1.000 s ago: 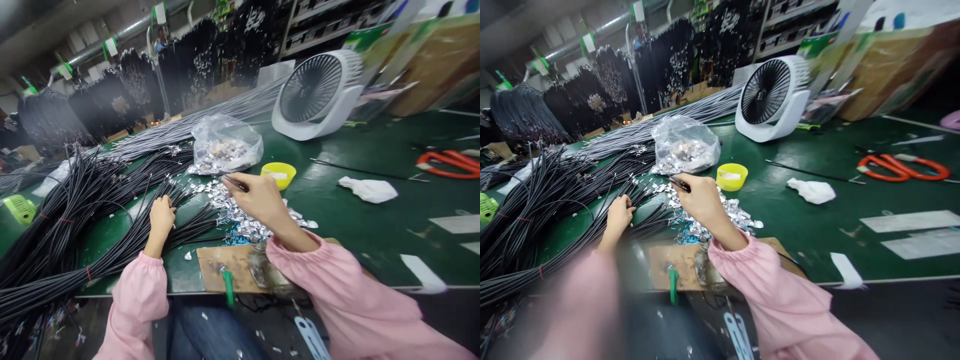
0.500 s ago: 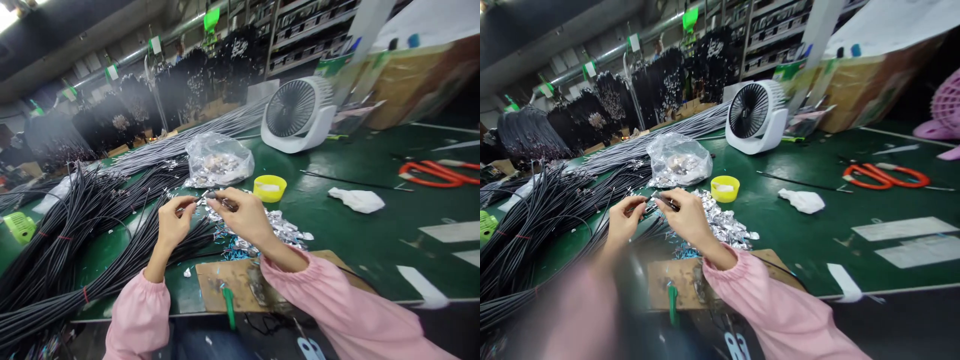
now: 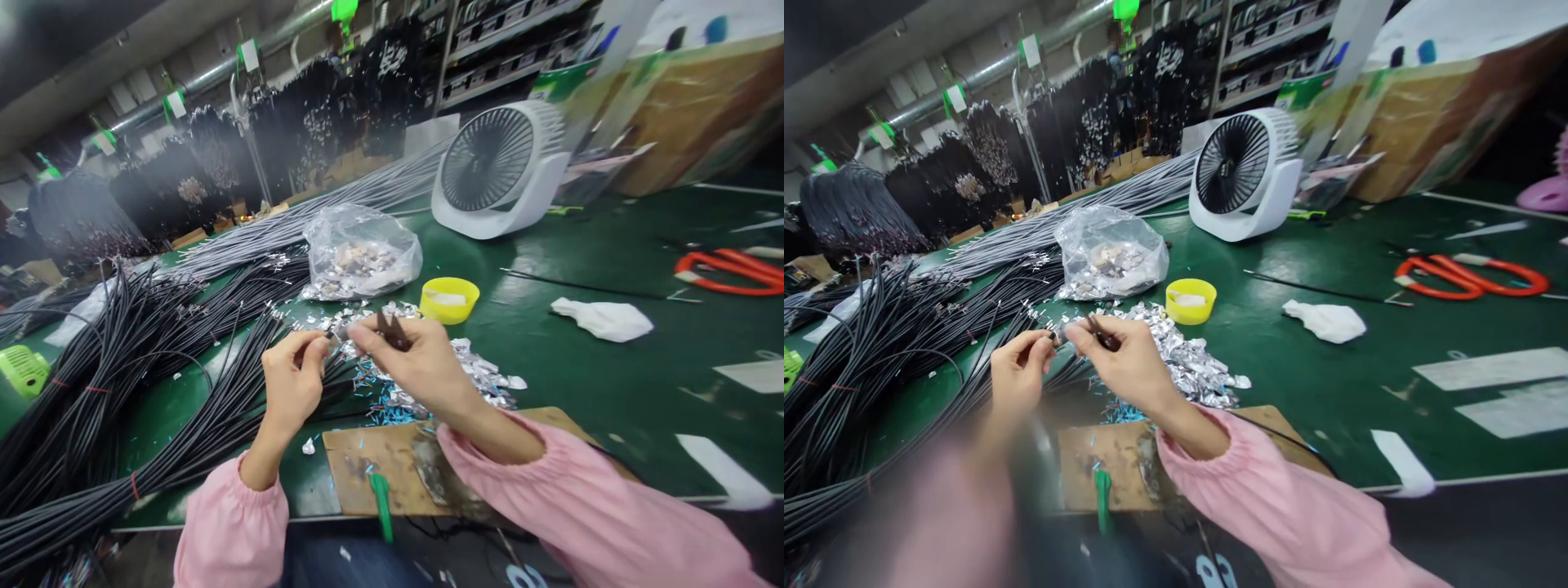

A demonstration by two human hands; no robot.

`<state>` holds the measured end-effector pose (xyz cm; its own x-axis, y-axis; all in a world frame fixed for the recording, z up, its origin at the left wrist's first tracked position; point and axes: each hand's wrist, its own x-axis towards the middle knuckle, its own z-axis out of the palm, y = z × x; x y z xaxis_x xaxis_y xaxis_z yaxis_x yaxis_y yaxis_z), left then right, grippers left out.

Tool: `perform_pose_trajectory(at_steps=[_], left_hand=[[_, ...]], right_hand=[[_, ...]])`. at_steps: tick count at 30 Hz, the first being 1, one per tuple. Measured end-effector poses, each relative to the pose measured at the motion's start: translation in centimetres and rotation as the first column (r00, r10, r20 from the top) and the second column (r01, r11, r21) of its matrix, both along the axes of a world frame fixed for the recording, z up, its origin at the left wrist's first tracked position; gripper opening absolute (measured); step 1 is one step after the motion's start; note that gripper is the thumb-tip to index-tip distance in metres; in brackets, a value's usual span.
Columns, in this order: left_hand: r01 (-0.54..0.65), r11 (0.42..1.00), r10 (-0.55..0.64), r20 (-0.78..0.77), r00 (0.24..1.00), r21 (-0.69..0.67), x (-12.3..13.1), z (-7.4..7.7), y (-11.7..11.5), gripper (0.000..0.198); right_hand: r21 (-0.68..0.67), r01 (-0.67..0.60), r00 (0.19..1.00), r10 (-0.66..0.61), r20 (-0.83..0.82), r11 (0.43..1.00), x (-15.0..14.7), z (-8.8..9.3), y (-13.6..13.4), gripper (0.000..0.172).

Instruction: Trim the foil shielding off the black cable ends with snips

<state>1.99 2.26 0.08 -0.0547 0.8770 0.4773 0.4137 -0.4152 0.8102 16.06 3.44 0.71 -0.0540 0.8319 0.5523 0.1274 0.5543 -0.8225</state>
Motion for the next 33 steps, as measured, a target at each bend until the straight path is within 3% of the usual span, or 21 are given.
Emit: perform_pose_trajectory(at_steps=[5, 9, 13, 16, 18, 23, 26, 29, 33], left_hand=[[0.137, 0.988, -0.128, 0.120, 0.984, -0.071, 0.1, 0.4, -0.5, 0.020], [0.112, 0.993, -0.108, 0.120, 0.987, -0.028, 0.3, 0.1, -0.7, 0.012], [0.006, 0.981, 0.006, -0.060, 0.998, 0.192, 0.3, -0.4, -0.8, 0.011], [-0.065, 0.892, 0.182, -0.223, 0.958, 0.446, 0.4, -0.7, -0.9, 0.008], [-0.094, 0.855, 0.253, -0.251, 0.934, 0.511, 0.4, -0.8, -1.0, 0.007], [-0.112, 0.891, 0.246, -0.261, 0.933, 0.439, -0.1, -0.5, -1.2, 0.014], [-0.129, 0.895, 0.255, -0.251, 0.934, 0.428, -0.3, -0.2, -1.3, 0.016], [-0.159, 0.880, 0.296, -0.256, 0.920, 0.447, -0.4, 0.0, -1.4, 0.014], [-0.168, 0.871, 0.315, -0.263, 0.912, 0.461, -0.3, 0.1, -1.4, 0.014]], right_hand=[[0.063, 0.021, 1.000, -0.022, 0.006, 0.998, 0.4, 0.4, 0.0, 0.019], [0.108, 0.054, 0.997, -0.060, 0.054, 0.993, 0.1, 0.2, -0.2, 0.019], [0.165, 0.105, 0.989, -0.121, 0.084, 0.981, 0.0, -0.1, -0.4, 0.014], [0.198, 0.115, 0.985, -0.137, 0.103, 0.973, 0.1, -0.2, -0.6, 0.012], [0.196, 0.103, 0.986, -0.127, 0.110, 0.975, 0.1, -0.2, -0.7, 0.011], [0.111, 0.102, 0.971, -0.123, 0.206, 0.989, 0.2, -0.3, -0.4, 0.019], [0.155, 0.111, 0.954, -0.149, 0.259, 0.982, 0.3, -0.3, -0.3, 0.025], [0.229, 0.063, 0.961, -0.121, 0.250, 0.971, 0.2, -0.3, -0.4, 0.020], [0.215, 0.021, 0.979, -0.064, 0.196, 0.976, 0.1, -0.2, -0.6, 0.018]])
